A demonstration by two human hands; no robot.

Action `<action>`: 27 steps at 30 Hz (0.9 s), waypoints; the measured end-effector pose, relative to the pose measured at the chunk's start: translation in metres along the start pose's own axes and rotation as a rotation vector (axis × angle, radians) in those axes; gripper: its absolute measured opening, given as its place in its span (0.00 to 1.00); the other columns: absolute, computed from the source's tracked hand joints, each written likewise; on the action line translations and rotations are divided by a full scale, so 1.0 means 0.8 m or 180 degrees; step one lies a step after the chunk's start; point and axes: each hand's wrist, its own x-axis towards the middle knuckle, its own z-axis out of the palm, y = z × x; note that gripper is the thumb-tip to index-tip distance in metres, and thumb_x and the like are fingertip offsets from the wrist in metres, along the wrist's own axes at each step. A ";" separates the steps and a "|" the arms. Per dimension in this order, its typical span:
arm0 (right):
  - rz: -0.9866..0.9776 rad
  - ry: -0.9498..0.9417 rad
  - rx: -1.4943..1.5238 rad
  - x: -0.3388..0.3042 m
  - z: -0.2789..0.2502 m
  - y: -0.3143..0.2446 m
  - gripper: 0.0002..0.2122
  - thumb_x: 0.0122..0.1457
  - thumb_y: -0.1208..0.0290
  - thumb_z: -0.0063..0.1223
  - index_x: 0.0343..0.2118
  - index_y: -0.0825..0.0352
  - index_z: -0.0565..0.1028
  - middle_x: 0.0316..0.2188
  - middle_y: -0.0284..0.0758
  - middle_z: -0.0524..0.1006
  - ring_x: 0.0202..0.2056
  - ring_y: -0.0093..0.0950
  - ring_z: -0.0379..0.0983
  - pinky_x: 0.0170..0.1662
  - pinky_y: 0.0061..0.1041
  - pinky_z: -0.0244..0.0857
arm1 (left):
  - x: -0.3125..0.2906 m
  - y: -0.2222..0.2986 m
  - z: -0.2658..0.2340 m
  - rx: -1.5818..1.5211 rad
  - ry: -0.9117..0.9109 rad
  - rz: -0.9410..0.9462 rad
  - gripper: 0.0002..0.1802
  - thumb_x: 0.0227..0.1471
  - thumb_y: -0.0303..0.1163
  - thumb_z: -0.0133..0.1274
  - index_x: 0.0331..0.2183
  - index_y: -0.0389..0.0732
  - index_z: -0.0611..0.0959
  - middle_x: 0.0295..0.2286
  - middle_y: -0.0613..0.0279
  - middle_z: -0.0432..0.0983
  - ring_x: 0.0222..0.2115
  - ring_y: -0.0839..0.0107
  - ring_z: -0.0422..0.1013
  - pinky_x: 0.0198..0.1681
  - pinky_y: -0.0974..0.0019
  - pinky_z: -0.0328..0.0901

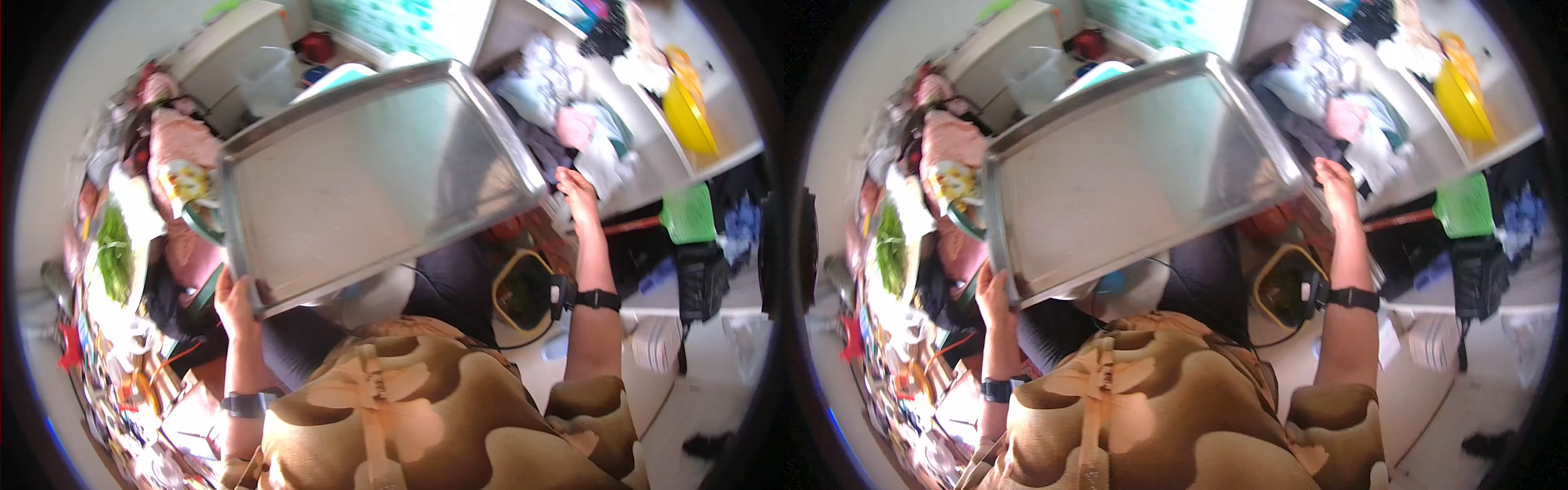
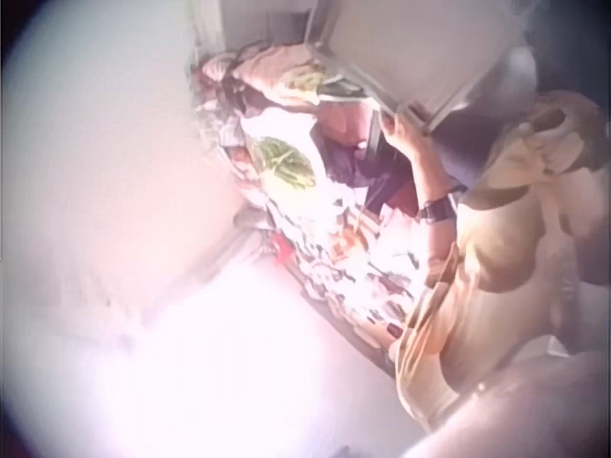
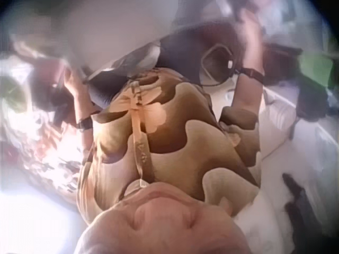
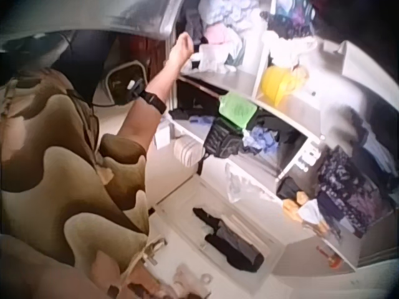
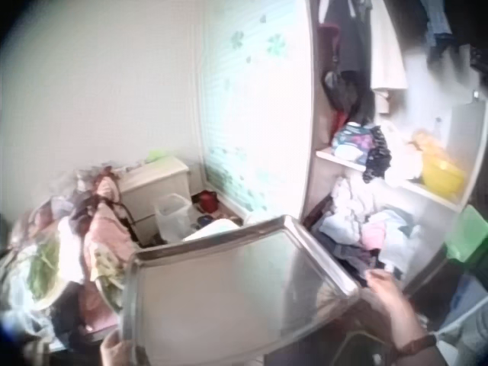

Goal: The person wipes the surface and edges of a metal tray by hand while seated.

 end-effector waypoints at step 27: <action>0.2301 -0.0514 -0.4069 -0.144 -0.096 0.338 0.13 0.55 0.68 0.45 0.41 0.57 0.79 0.47 0.36 0.76 0.50 0.37 0.71 0.51 0.46 0.58 | 0.012 0.040 0.083 0.2860 -0.0626 0.2137 0.19 0.49 0.18 0.46 0.45 0.38 0.79 0.49 0.59 0.72 0.53 0.66 0.65 0.59 0.62 0.54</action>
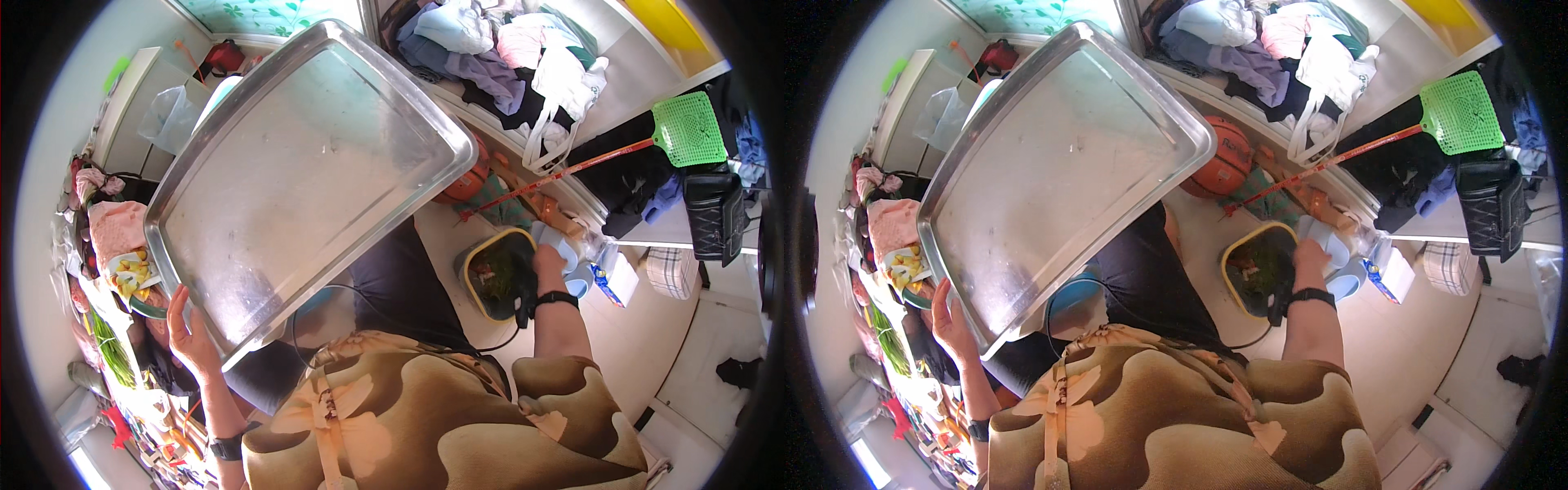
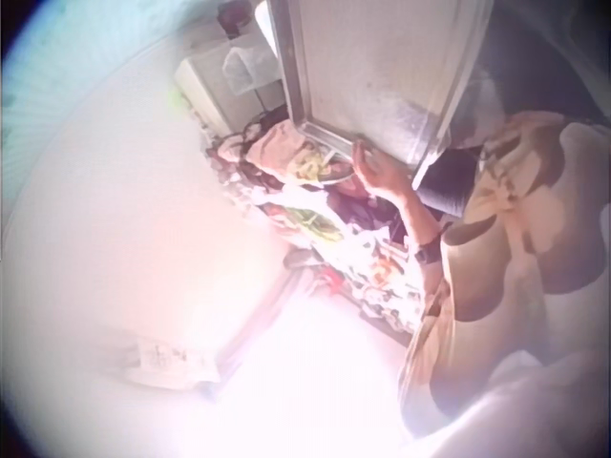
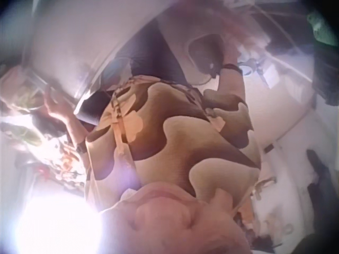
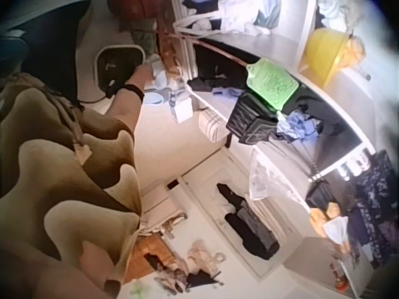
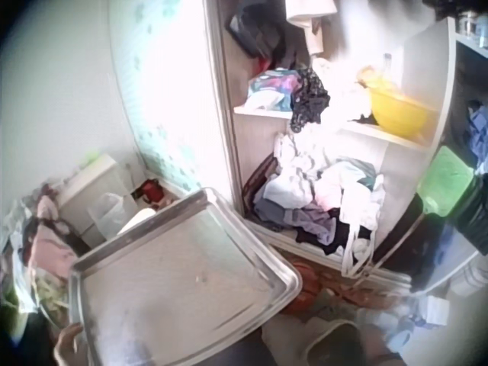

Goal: The person wipes the surface and edges of a metal tray by hand while seated.

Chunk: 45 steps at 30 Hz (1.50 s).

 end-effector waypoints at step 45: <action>-0.0423 0.2380 0.3789 0.039 -0.168 -0.001 0.22 0.62 0.56 0.36 0.20 0.70 0.68 0.15 0.42 0.72 0.17 0.35 0.69 0.26 0.36 0.66 | 0.014 -0.014 -0.012 -0.0039 0.0105 0.0487 0.16 0.52 0.18 0.46 0.43 0.36 0.80 0.45 0.59 0.75 0.48 0.68 0.69 0.55 0.66 0.59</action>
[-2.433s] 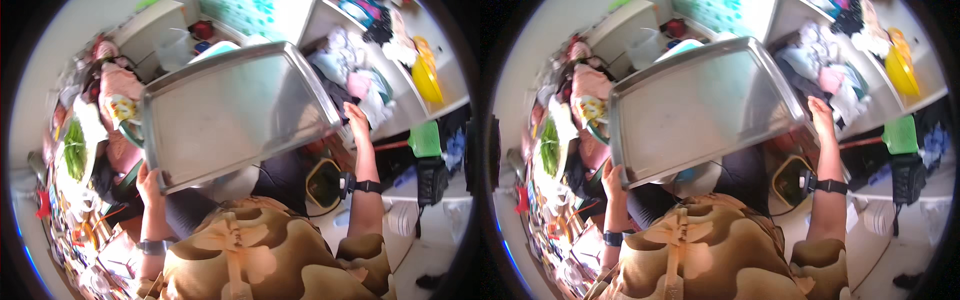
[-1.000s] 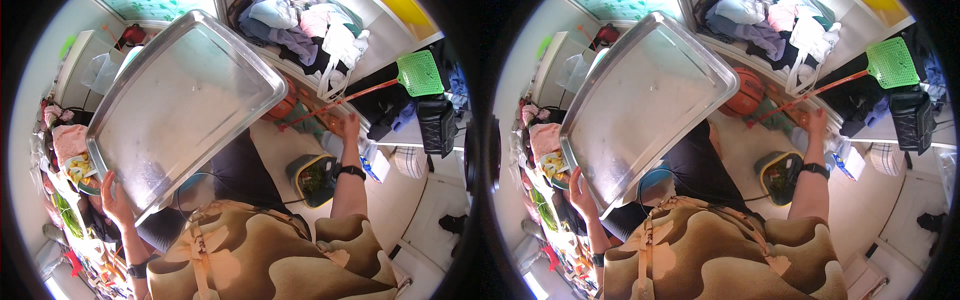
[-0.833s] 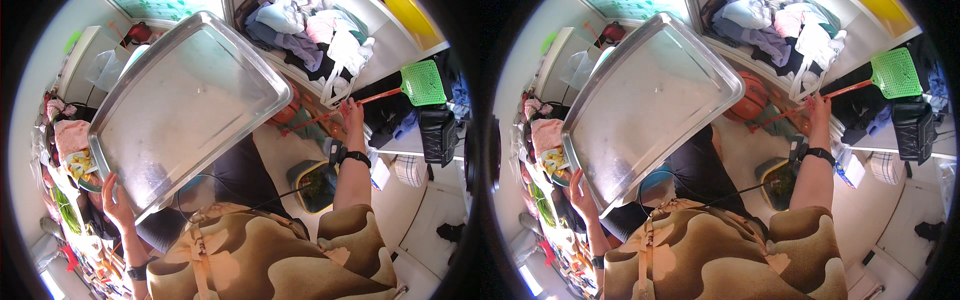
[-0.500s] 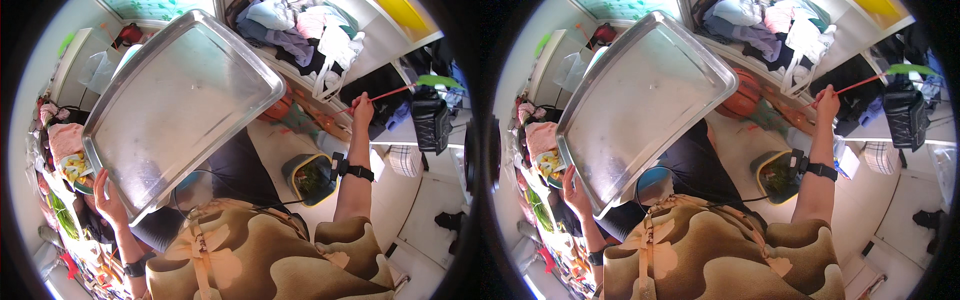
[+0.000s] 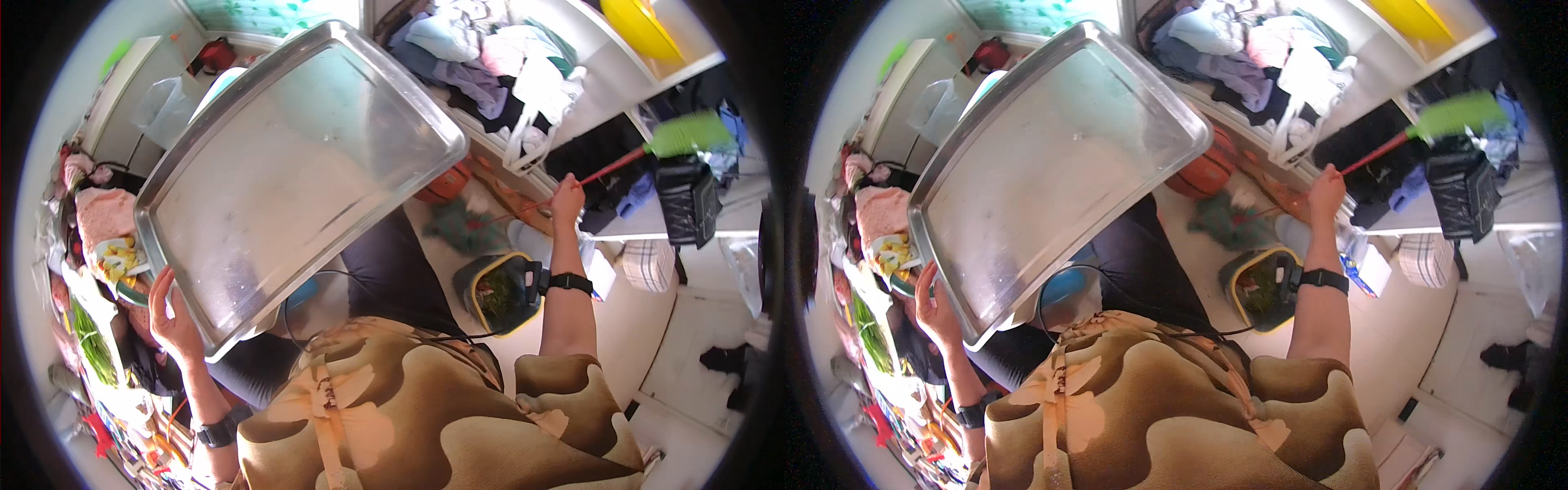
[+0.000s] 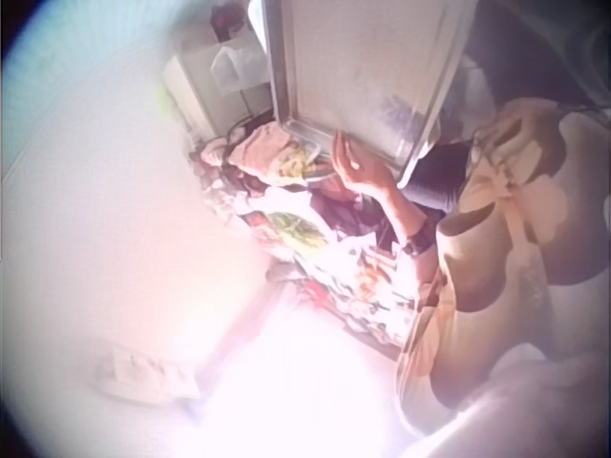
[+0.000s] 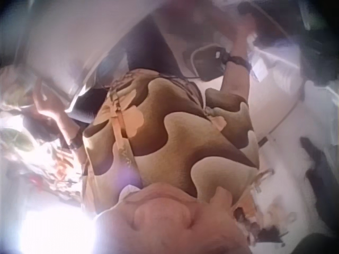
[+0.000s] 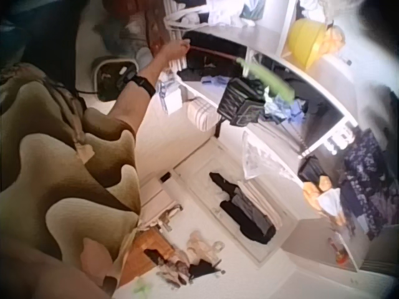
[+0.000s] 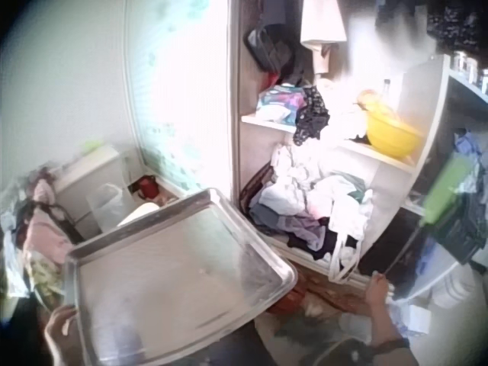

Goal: The person wipes the surface and edges of a metal tray by hand while seated.

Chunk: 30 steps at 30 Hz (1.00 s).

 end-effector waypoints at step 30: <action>-0.0295 -0.0702 0.0401 -0.081 0.025 -0.083 0.20 0.65 0.57 0.34 0.22 0.66 0.67 0.15 0.34 0.70 0.20 0.31 0.70 0.27 0.31 0.63 | 0.005 -0.007 0.003 -0.0571 0.0033 -0.0266 0.13 0.55 0.20 0.46 0.42 0.35 0.81 0.41 0.60 0.77 0.43 0.72 0.72 0.51 0.70 0.63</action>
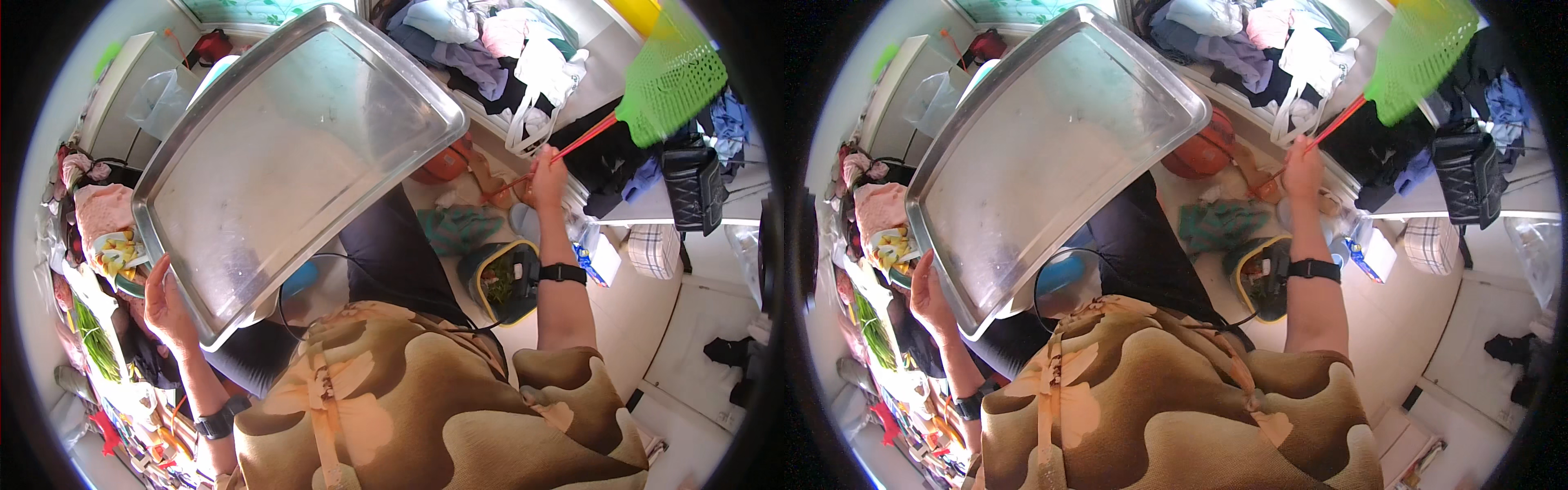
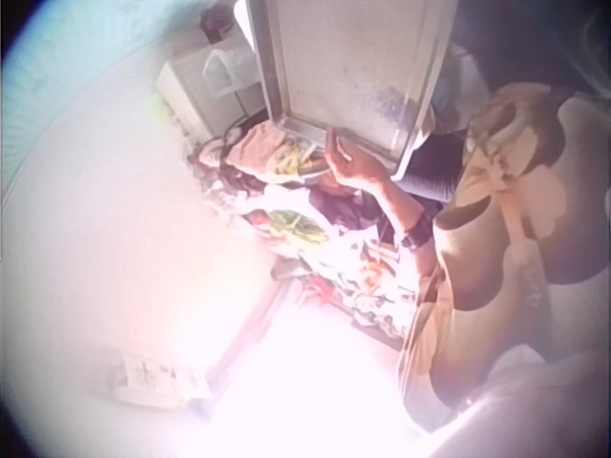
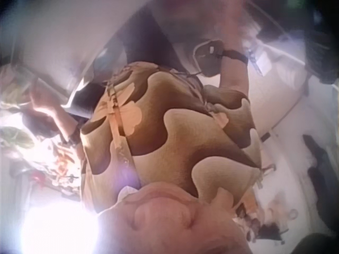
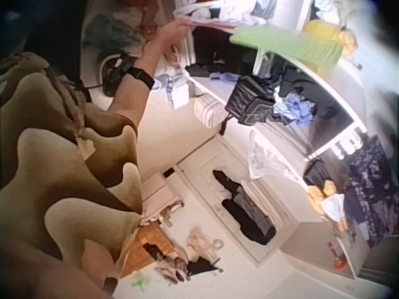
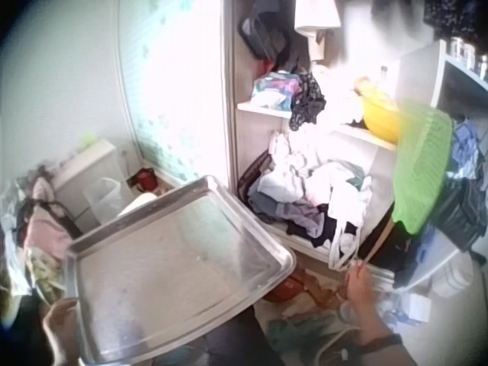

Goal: The person wipes the surface and edges of a metal tray by hand while seated.

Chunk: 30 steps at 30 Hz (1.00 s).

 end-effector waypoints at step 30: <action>-0.0270 0.0504 -0.0706 -0.001 -0.013 0.019 0.17 0.64 0.60 0.37 0.25 0.67 0.70 0.18 0.39 0.72 0.25 0.37 0.72 0.31 0.37 0.63 | -0.007 0.005 -0.015 0.0038 0.0212 -0.0369 0.13 0.56 0.22 0.47 0.42 0.35 0.81 0.39 0.61 0.79 0.41 0.76 0.72 0.49 0.73 0.63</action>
